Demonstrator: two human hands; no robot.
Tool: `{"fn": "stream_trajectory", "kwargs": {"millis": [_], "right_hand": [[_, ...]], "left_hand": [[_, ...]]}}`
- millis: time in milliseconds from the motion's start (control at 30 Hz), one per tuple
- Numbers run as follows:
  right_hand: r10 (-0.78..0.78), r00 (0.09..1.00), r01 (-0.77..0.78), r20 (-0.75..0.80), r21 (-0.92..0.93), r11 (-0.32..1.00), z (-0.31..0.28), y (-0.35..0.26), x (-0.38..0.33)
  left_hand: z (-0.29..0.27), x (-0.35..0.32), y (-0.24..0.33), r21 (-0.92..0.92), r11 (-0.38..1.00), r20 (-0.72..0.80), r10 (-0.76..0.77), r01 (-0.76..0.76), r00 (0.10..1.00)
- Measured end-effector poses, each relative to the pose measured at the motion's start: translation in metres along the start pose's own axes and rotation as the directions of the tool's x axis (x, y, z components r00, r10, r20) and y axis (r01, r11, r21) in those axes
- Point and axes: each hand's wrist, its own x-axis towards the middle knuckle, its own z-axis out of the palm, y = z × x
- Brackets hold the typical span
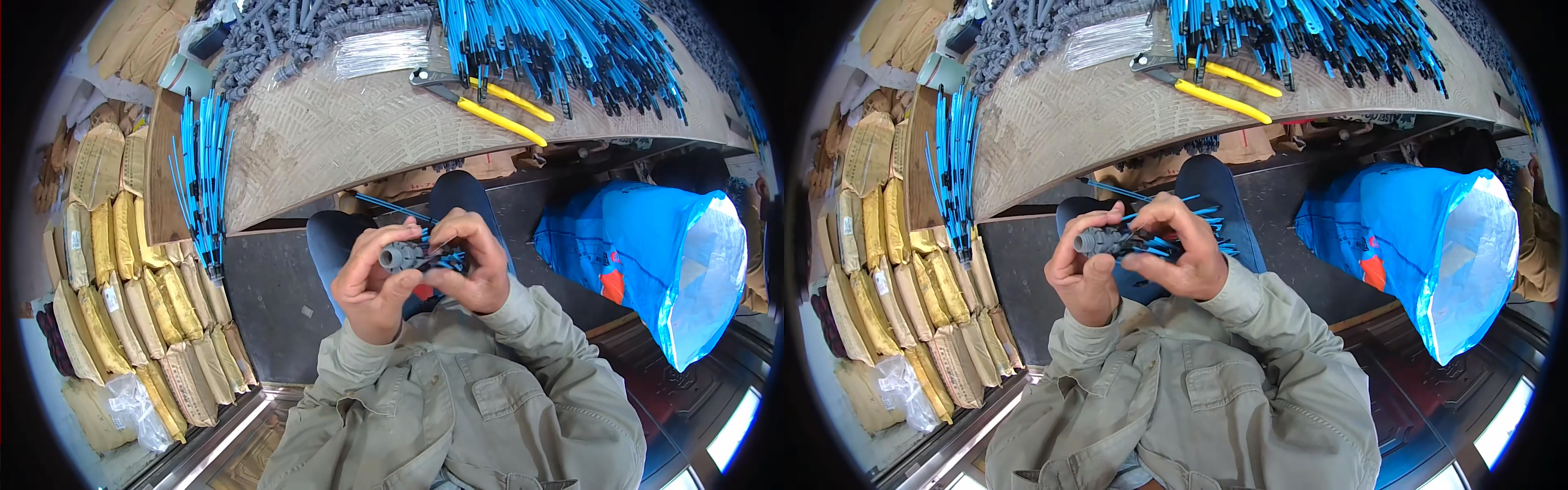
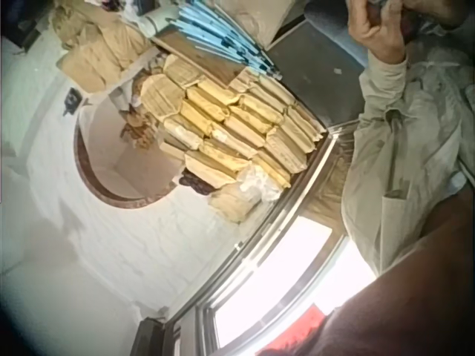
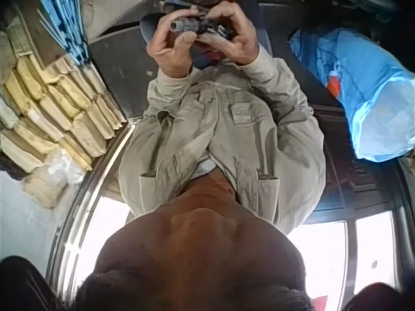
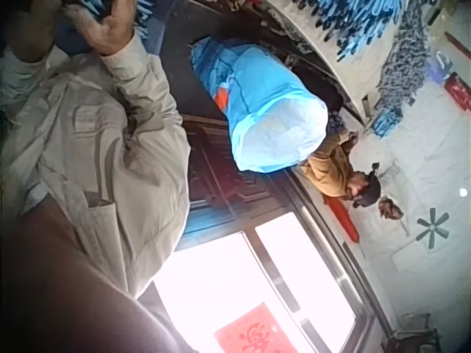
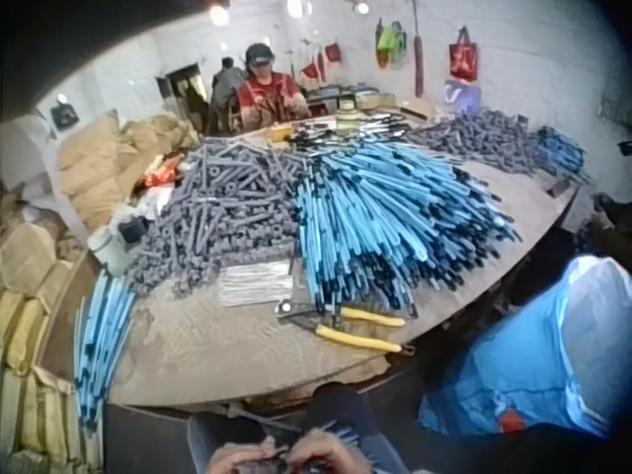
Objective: The person tightens an umbrella hub assembly using pliers, then gathers umbrella ribs from the table, threads a wire through their ends, and fits them into a plastic umbrella hub.
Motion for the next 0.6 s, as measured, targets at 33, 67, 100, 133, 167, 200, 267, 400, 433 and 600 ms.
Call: {"fn": "stream_trajectory", "kwargs": {"millis": [33,67,100,133,167,200,267,400,433,600], "right_hand": [[-0.128,0.991,0.123,-0.044,-0.111,0.986,0.001,0.003,-0.003],[-0.257,0.964,0.235,-0.073,-0.224,0.946,0.003,0.007,-0.007],[-0.383,0.920,0.334,-0.087,-0.338,0.880,0.005,0.010,-0.010],[-0.384,0.919,0.334,-0.092,-0.337,0.880,0.006,0.011,-0.013],[-0.412,0.909,0.347,-0.069,-0.422,0.838,0.006,0.013,-0.017],[-0.436,0.899,0.357,-0.045,-0.502,0.787,0.006,0.014,-0.021],[-0.458,0.889,0.361,-0.021,-0.583,0.728,0.004,0.009,-0.021],[-0.319,0.940,0.330,0.117,-0.535,0.777,-0.010,0.003,-0.007],[-0.306,0.939,0.342,0.157,-0.508,0.790,-0.013,0.003,-0.004],[-0.298,0.920,0.384,0.256,-0.424,0.820,-0.018,0.011,0.008]], "left_hand": [[0.000,0.000,0.000,-0.035,0.999,-0.033,-0.034,0.033,0.999],[-0.001,-0.001,-0.001,-0.033,0.999,-0.030,-0.034,0.033,0.999],[-0.001,-0.001,-0.001,-0.047,0.998,-0.030,-0.036,0.034,0.999],[-0.001,-0.002,-0.002,-0.061,0.997,-0.030,-0.038,0.036,0.999],[-0.001,-0.003,-0.002,-0.075,0.996,-0.030,-0.041,0.039,0.999],[-0.002,-0.003,-0.003,-0.073,0.996,-0.025,-0.043,0.042,0.999],[-0.002,-0.002,-0.004,-0.073,0.997,-0.066,-0.034,0.029,0.997],[-0.004,-0.002,-0.007,-0.090,0.995,-0.090,-0.041,0.033,0.995],[-0.004,-0.002,-0.006,-0.099,0.994,-0.096,-0.044,0.035,0.994],[-0.004,-0.002,-0.004,-0.173,0.979,-0.160,-0.138,0.110,0.978]]}}
